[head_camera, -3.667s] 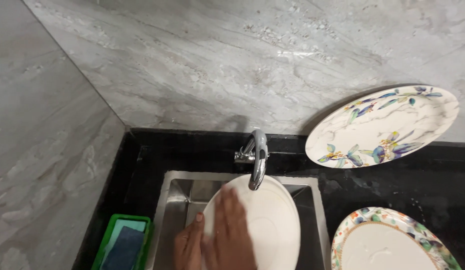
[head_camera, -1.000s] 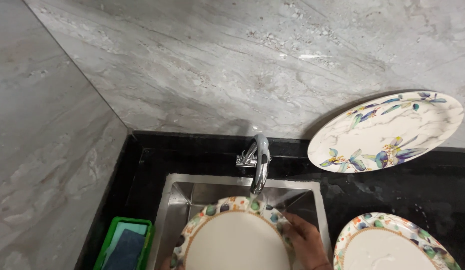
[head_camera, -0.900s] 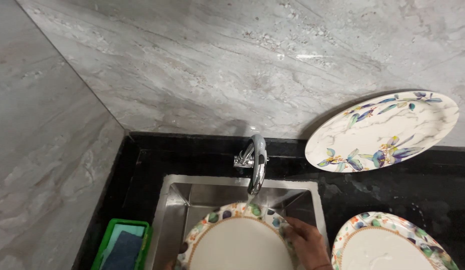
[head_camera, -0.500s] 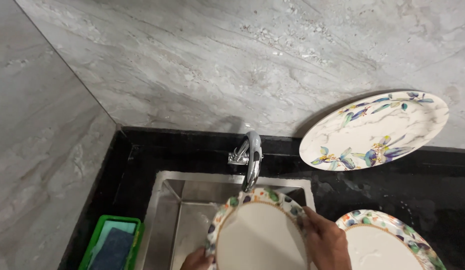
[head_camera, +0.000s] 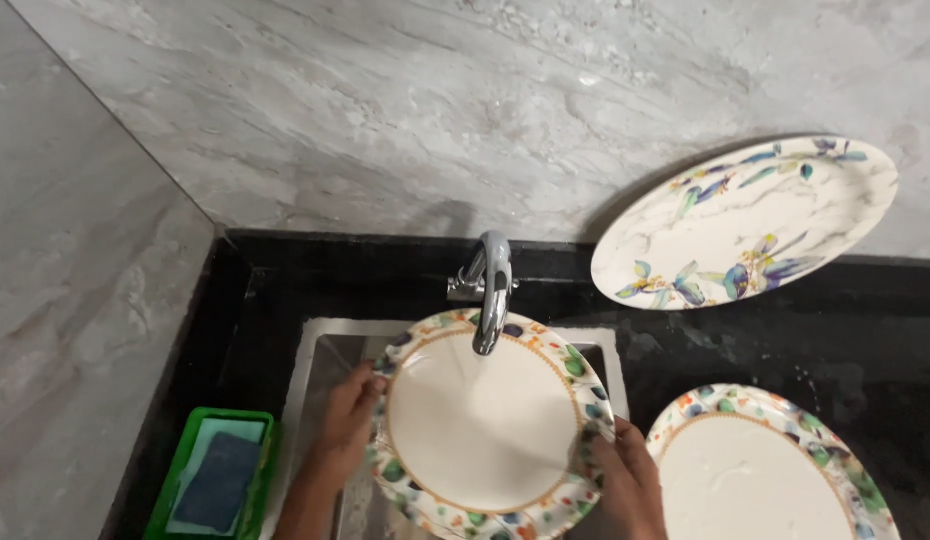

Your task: Washing and rinsing ceramic plates in a kitchen sink.

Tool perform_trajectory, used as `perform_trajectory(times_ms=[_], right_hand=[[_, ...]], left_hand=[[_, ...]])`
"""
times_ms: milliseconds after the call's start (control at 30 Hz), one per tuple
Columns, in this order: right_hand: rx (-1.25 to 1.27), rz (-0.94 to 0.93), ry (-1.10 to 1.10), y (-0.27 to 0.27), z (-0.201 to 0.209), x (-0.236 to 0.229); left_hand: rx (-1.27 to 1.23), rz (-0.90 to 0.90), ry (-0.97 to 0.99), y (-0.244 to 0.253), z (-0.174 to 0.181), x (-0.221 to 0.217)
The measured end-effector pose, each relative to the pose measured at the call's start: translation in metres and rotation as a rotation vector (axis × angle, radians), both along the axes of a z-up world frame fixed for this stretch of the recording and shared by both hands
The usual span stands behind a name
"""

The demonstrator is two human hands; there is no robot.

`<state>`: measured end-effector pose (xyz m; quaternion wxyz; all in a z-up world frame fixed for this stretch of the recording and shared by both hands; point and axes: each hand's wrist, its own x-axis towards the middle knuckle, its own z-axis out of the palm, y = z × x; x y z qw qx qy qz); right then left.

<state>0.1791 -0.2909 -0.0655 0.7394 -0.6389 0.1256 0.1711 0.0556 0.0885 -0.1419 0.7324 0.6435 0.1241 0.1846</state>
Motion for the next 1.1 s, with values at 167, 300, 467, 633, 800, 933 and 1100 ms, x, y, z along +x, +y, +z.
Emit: perform_trajectory(times_ms=[167,300,467,633,800,933,1100], right_hand=[[0.003,0.014,0.030,0.028,-0.013,-0.008],[0.092,-0.015,0.132,0.047,-0.055,-0.012],[-0.041,0.126,0.178,0.069,-0.065,-0.014],[-0.136,0.343,-0.050,0.092,-0.065,-0.009],[-0.714,0.588,-0.559,0.124,-0.068,0.022],[-0.812,0.684,-0.358,0.131,-0.024,0.053],[-0.255,0.551,-0.179,0.105,-0.030,0.072]], left_hand=[[0.003,0.071,0.143,-0.011,0.132,0.005],[0.230,0.289,0.523,-0.055,0.263,-0.015],[0.557,0.303,0.591,-0.055,0.263,-0.030],[0.810,0.399,0.503,-0.048,0.230,-0.051],[0.912,0.540,0.420,-0.055,0.238,-0.061],[0.891,0.563,0.278,-0.051,0.235,-0.055],[0.793,0.354,0.279,-0.059,0.231,-0.025]])
